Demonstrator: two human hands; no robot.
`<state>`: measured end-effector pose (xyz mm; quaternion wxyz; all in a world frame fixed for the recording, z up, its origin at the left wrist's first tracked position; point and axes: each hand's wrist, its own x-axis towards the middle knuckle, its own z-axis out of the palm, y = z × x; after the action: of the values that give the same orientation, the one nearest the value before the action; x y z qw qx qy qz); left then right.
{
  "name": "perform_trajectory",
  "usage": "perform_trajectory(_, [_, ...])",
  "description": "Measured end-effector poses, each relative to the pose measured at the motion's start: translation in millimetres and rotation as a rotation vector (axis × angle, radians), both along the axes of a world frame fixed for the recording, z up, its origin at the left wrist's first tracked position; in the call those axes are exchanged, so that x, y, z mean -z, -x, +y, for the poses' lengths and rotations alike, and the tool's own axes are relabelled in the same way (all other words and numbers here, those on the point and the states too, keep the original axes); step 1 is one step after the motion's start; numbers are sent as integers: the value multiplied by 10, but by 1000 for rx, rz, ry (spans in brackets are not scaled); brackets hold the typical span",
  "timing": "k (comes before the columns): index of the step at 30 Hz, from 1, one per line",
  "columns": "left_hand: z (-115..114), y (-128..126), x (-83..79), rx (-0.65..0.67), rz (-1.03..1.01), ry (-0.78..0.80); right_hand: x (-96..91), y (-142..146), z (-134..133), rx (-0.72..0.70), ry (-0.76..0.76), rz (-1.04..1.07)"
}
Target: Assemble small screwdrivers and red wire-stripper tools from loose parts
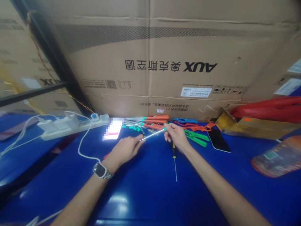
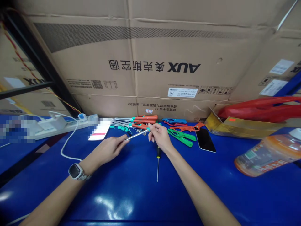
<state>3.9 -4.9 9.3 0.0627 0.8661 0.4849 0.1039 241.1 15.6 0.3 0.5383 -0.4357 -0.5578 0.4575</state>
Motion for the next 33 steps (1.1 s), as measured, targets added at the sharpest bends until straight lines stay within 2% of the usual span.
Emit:
perform_trajectory(3, [-1, -11, -6, -4, 4, -4, -3, 12, -10, 15, -15, 8])
perform_trajectory(10, [-6, 16, -21, 1, 4, -29, 40, 94, -36, -68, -48, 223])
perform_trajectory(16, [-6, 5, -3, -28, 44, -44, 65, 179, -29, -58, -35, 226])
perform_trajectory(20, [-3, 1, -10, -36, 48, -39, 56, 137, -13, 5, -13, 43])
perform_trajectory(25, [-11, -21, -10, -16, 41, -37, 29, -36, -3, 98, -185, -317])
perform_trajectory(27, [-19, -39, -8, -15, 46, -37, 29, -39, -9, 122, -232, -392])
perform_trajectory(29, [-25, -54, -9, -21, 61, -37, 43, 29, -13, 131, -205, -314])
perform_trajectory(33, [-32, -60, -22, -35, 82, -43, 84, 254, -4, 81, 19, 112])
